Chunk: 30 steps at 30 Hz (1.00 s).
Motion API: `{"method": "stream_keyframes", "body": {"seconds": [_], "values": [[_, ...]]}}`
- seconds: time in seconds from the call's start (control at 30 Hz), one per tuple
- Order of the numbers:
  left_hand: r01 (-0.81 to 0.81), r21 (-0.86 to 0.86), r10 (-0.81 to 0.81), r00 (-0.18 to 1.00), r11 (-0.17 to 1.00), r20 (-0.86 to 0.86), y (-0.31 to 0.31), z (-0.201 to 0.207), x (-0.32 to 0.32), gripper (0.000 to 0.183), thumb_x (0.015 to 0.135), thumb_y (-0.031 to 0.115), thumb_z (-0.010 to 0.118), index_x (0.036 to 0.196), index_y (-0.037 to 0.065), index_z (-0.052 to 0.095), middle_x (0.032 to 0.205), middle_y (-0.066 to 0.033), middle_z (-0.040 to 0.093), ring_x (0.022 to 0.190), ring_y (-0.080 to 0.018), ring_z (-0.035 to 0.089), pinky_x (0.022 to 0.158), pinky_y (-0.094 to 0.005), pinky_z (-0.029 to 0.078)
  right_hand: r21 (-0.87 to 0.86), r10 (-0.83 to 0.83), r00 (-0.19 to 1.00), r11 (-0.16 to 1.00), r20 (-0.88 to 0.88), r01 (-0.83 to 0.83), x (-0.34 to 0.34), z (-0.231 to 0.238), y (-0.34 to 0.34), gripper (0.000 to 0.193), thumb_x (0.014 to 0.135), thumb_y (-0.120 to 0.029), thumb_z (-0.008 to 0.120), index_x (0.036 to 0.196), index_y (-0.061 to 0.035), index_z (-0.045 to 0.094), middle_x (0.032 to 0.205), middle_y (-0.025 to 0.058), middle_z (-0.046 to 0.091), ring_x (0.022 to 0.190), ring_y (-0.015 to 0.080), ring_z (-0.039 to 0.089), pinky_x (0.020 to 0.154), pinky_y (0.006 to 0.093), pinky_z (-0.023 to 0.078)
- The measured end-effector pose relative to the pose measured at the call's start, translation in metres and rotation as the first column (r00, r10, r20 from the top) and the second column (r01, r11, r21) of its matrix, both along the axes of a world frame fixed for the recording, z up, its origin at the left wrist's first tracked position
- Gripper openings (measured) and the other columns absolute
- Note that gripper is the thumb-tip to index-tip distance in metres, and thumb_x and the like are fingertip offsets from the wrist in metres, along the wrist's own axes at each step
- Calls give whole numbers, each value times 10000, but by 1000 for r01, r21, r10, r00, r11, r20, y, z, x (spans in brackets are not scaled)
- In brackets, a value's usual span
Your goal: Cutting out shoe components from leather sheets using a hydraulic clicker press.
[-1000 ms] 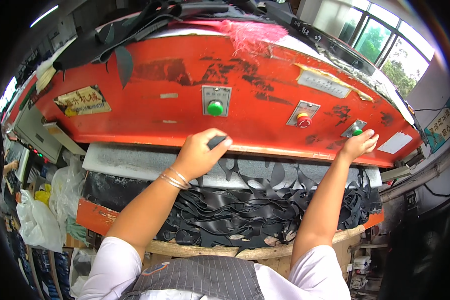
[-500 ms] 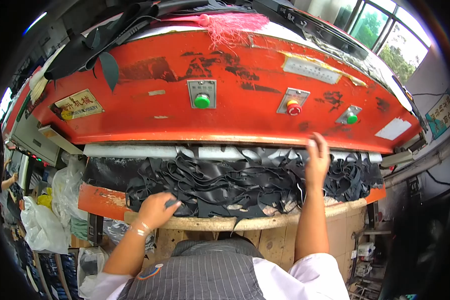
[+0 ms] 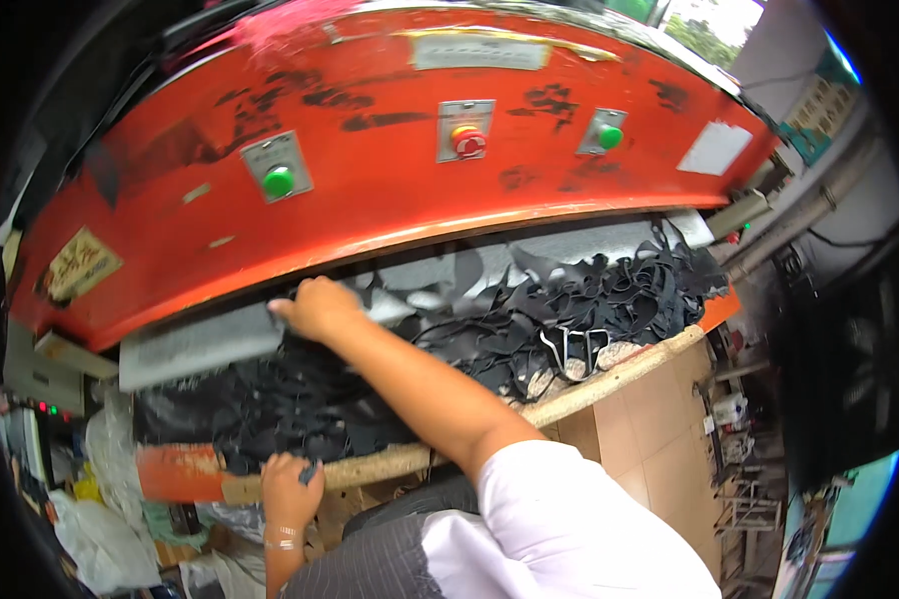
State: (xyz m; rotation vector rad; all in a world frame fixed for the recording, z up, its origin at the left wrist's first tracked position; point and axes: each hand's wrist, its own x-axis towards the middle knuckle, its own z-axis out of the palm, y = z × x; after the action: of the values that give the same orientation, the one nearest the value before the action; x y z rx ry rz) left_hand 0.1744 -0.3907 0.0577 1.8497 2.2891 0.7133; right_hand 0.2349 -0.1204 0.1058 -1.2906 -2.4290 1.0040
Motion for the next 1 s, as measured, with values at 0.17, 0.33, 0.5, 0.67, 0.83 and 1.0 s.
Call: {"method": "stream_keyframes", "body": {"seconds": [0.17, 0.33, 0.5, 0.67, 0.83, 1.0], "values": [[108, -197, -30, 931, 974, 364, 48, 32, -37, 223, 768, 170, 713, 697, -19, 619, 732, -158, 622, 684, -347, 606, 649, -400, 479, 5, -132, 991, 991, -37, 132, -43, -32, 34, 590, 872, -460, 570, 1174, 35, 464, 1129, 258, 592, 1008, 416, 622, 882, 470, 498], [-41, 186, -12, 962, 982, 272, 171, 62, -68, 168, 857, 126, 640, 883, -34, 596, 841, -181, 597, 790, -348, 589, 728, -374, 457, -37, 38, 982, 998, -186, -46, -39, -50, 58, 397, 830, -220, 598, 1093, 59, 496, 1070, 298, 587, 990, 453, 596, 863, 480, 485], [-58, 21, 57, 997, 998, 60, 251, 7, -105, 222, 867, 154, 631, 1036, 15, 598, 1077, -172, 563, 1002, -370, 573, 886, -412, 458, 44, 266, 938, 964, -223, -263, 39, -19, 61, 444, 799, -301, 707, 1095, 18, 622, 1108, 231, 609, 1050, 400, 577, 927, 447, 455], [-29, -45, 27, 999, 999, -40, 245, 1, -77, 261, 807, 201, 694, 995, 69, 570, 1024, -136, 542, 880, -378, 614, 752, -473, 491, 428, -467, 879, 816, 95, 388, 167, -29, 116, 440, 839, -413, 661, 1054, -31, 624, 1108, 180, 613, 1119, 366, 522, 923, 481, 426], [89, -22, -89, 996, 996, -20, 211, -9, -87, 273, 738, 118, 716, 975, 85, 586, 998, -146, 540, 854, -389, 608, 728, -476, 499, 93, -453, 891, 889, 28, 449, 230, -43, 77, 451, 883, -339, 626, 1093, 53, 552, 1101, 271, 605, 1064, 411, 572, 911, 431, 445], [164, -83, -163, 987, 983, 16, 179, -2, -84, 306, 720, 110, 715, 995, 94, 583, 1011, -140, 546, 873, -380, 608, 744, -462, 506, 89, -413, 874, 910, 257, 405, 244, -30, 11, 423, 867, -316, 634, 1072, 46, 557, 1092, 282, 607, 1060, 432, 568, 908, 458, 455]]}}
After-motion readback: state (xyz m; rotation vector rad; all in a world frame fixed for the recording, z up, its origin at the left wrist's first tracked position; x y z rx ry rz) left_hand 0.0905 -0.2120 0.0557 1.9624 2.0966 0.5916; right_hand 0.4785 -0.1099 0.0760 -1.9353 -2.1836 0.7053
